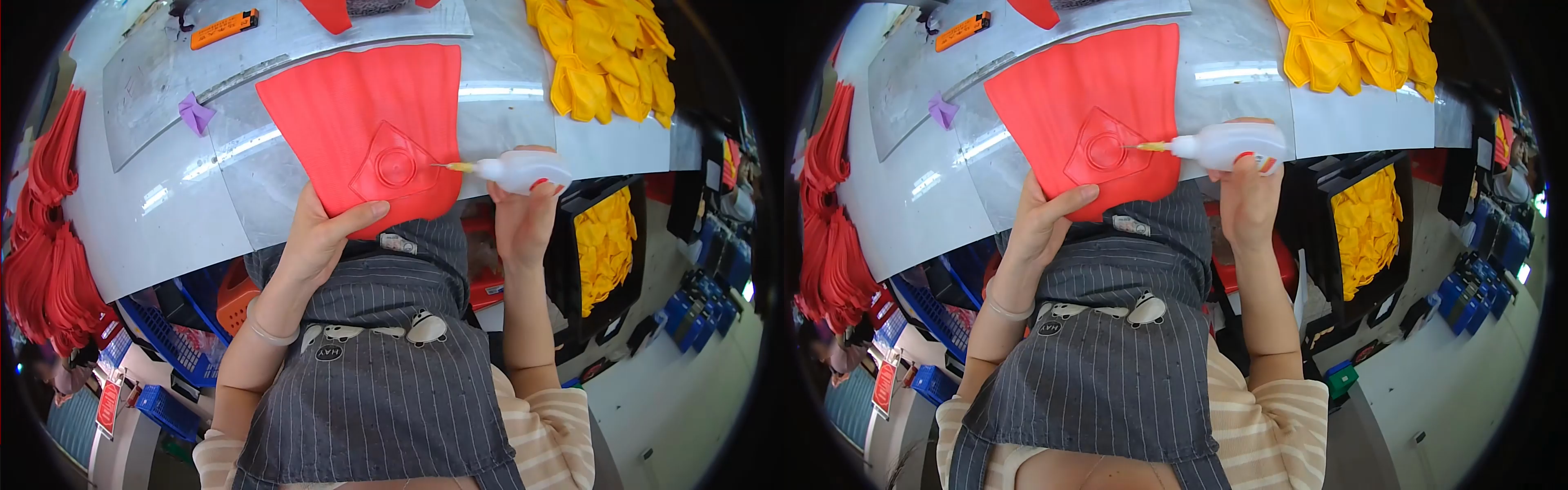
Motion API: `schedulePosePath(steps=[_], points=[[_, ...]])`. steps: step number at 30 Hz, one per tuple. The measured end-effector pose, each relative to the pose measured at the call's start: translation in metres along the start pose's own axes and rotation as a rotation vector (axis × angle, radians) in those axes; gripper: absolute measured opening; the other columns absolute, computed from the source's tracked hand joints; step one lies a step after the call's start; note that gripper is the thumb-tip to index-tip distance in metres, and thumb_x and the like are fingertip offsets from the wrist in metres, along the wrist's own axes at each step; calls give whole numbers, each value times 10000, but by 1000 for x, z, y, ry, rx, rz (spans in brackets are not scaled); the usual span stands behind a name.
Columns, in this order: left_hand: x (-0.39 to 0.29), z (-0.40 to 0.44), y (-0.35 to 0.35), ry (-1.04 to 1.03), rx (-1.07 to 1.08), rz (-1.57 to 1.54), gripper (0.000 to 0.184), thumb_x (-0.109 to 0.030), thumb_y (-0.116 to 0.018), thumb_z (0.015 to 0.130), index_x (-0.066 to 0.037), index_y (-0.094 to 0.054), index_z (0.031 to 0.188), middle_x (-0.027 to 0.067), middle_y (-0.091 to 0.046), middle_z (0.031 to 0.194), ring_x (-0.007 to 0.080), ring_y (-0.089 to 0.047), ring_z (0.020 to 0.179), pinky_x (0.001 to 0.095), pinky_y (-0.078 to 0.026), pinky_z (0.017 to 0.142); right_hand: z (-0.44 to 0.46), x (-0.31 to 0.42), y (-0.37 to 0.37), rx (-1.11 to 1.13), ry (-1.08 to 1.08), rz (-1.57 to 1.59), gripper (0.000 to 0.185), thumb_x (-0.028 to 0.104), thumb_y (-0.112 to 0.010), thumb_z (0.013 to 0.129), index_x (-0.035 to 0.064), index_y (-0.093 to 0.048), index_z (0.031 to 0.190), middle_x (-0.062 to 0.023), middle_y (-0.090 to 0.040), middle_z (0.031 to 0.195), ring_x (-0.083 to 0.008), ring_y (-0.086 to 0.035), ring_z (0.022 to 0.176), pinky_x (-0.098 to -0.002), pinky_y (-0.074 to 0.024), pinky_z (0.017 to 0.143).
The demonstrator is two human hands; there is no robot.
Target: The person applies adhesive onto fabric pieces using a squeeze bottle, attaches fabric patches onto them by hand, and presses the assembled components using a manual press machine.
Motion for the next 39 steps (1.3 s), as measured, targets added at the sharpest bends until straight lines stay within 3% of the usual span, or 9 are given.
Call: schedulePosePath(steps=[4,16,22,25,27,29,32,39], points=[[0,-1,-1,9,-7,-20,479,44,-677,778,11,-495,1219,100,-596,1169,172,-574,1088,327,-456,942,-7,-2,-5,49,128,-236,440,383,-629,875,-1,-492,1040,-57,-547,878,-86,-495,731,-230,-397,627],[1,-2,1,13,-9,19,484,15,-667,788,15,-477,1233,109,-590,1177,182,-576,1089,330,-462,932,-10,10,-16,168,200,-499,305,141,-718,784,15,-516,975,-54,-552,855,-83,-513,786,-224,-397,667],[0,-2,-1,15,-4,2,450,35,-660,791,12,-503,1213,97,-606,1149,168,-584,1066,322,-456,936,-6,-2,6,-37,82,-315,230,157,-656,805,19,-510,918,-22,-536,824,-70,-479,742,-216,-381,656],[-1,-2,-3,12,6,-9,482,29,-661,788,12,-483,1236,104,-588,1180,177,-568,1096,331,-447,952,8,-5,38,94,27,-244,371,297,-641,832,-2,-479,980,-134,-590,911,-200,-586,879,-317,-441,843],[-1,-2,-4,30,21,-53,508,21,-660,786,10,-466,1255,111,-567,1213,187,-553,1124,341,-439,964,16,7,54,101,48,-317,383,301,-647,821,0,-470,979,-167,-600,962,-226,-591,964,-344,-413,917],[-2,-1,-6,52,58,-127,533,14,-654,787,8,-444,1277,114,-547,1241,202,-532,1158,355,-430,981,25,24,71,56,130,-502,332,221,-628,844,2,-472,1039,-194,-607,1073,-234,-584,1036,-334,-419,921],[-1,-2,-7,83,108,-217,561,16,-639,788,6,-417,1303,116,-527,1266,223,-513,1190,377,-419,1001,32,52,90,-99,158,-461,381,42,-536,890,9,-430,1255,-208,-550,1262,-205,-567,1100,-279,-462,871],[12,-3,-6,167,277,-455,620,42,-590,776,8,-358,1351,131,-497,1301,255,-493,1215,407,-402,1024,56,75,160,-537,485,-630,434,5,-619,875,-27,-378,1235,-227,-551,1253,-231,-558,1137,-326,-451,970]])
Point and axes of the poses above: each hand's wrist, its own z-axis towards the middle knuckle, its own y-axis out of the back of the hand, x = y × z, the point moved 4 cm from there along z, towards the middle knuckle
